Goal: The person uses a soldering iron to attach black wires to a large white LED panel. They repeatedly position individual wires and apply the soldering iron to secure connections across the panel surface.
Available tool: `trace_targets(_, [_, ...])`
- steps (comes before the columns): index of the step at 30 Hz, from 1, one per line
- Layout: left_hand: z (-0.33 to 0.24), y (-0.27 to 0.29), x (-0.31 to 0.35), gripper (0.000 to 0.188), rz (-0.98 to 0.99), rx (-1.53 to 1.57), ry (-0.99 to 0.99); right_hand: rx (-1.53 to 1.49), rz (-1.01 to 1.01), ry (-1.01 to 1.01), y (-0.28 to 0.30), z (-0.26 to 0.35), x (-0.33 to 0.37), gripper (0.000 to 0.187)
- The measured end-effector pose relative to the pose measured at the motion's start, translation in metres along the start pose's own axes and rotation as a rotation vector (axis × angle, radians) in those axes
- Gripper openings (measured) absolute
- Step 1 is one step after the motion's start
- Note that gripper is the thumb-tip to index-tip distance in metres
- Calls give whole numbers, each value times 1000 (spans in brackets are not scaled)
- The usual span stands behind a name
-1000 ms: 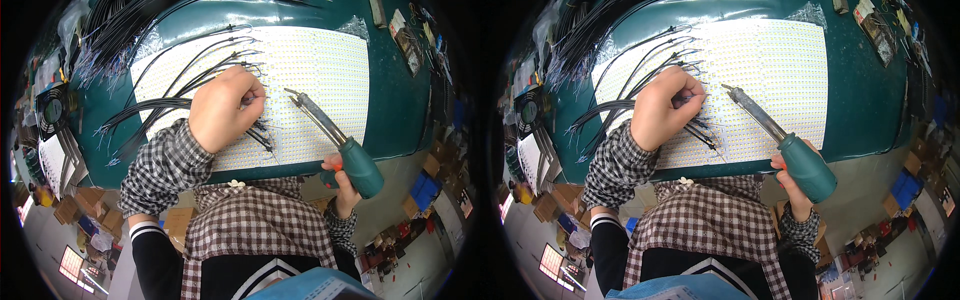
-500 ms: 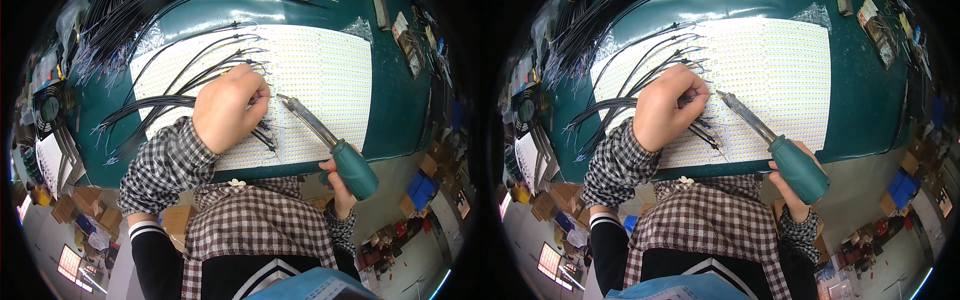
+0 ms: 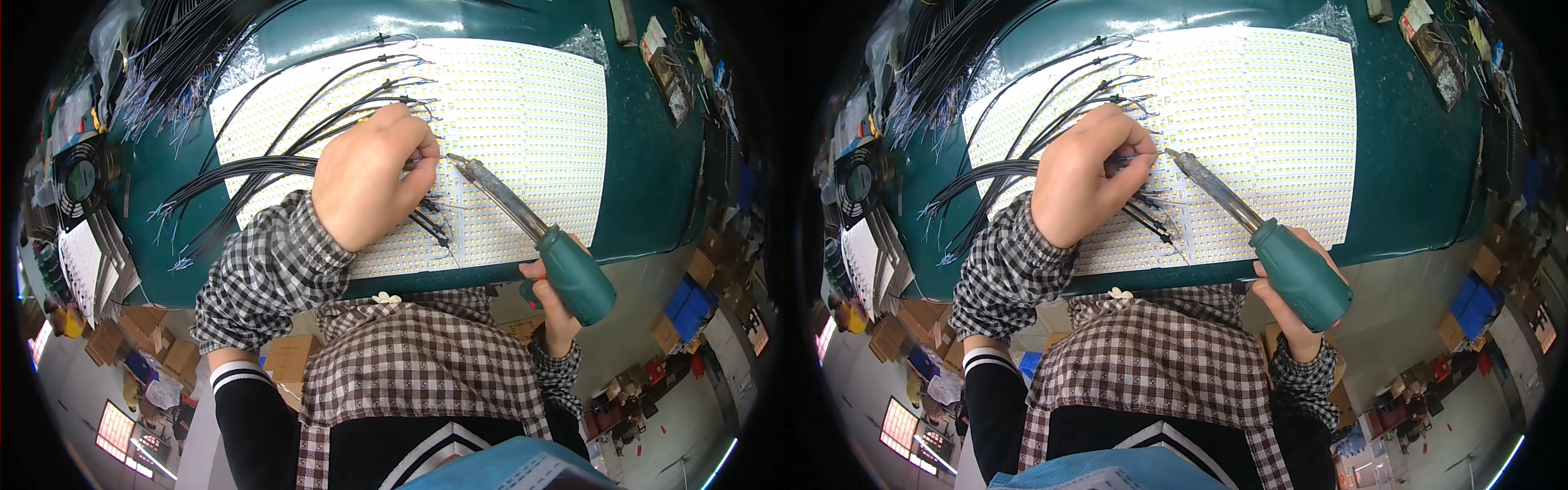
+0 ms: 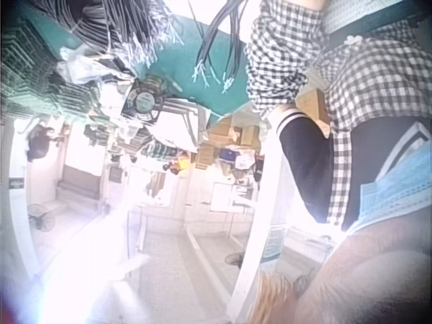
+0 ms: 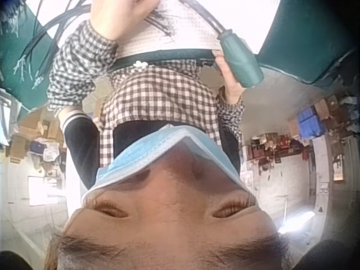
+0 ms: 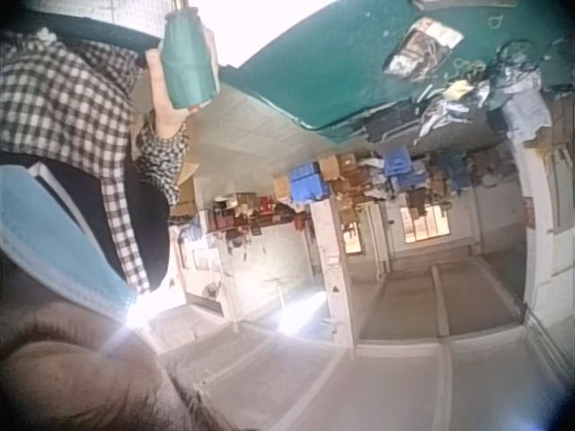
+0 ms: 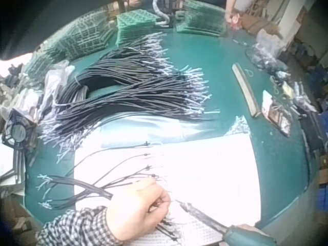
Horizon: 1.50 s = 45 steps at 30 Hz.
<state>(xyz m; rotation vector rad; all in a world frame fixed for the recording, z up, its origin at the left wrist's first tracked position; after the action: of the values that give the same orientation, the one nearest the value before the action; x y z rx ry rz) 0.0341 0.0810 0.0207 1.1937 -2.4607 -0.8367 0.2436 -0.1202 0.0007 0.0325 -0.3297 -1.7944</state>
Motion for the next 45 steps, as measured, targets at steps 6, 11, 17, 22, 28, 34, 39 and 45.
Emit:
trace_targets(6, [1,1,-1,8,-2,-1,2,-29,-36,-68,-2,-2,2,67])
trace_targets(11, [1,1,-1,8,1,6,7,45,-11,-11,2,-2,0,54])
trace_targets(17, [1,1,-1,7,2,-1,3,99,-41,-42,4,0,1,44])
trace_targets(22, [-2,0,2,10,24,-6,43,-54,-86,-136,3,3,3,44])
trace_targets(28, [-32,18,30,24,-27,-283,-267,-4,-115,-60,5,-3,1,46])
trace_targets(34, [-25,11,42,20,80,-227,-63,-52,-152,-56,0,3,-6,34])
trace_targets(39, [-28,18,19,20,99,-477,-243,56,-115,70,5,-2,-2,47])
trace_targets(45, [-30,16,19,31,164,-577,-310,9,-142,36,3,0,-1,53])
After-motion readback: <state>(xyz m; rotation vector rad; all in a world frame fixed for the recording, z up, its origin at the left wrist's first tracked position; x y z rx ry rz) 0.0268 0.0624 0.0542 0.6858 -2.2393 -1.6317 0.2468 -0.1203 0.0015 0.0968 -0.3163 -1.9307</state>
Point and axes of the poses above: each hand's wrist, its own x-axis away from the middle knuckle, its own y-axis out of the back of the hand, z = x × y, the point moved 5 cm from there along -x, towards the middle knuckle, and after that the axes turned 7 degrees about x, right-handed, at the moved point
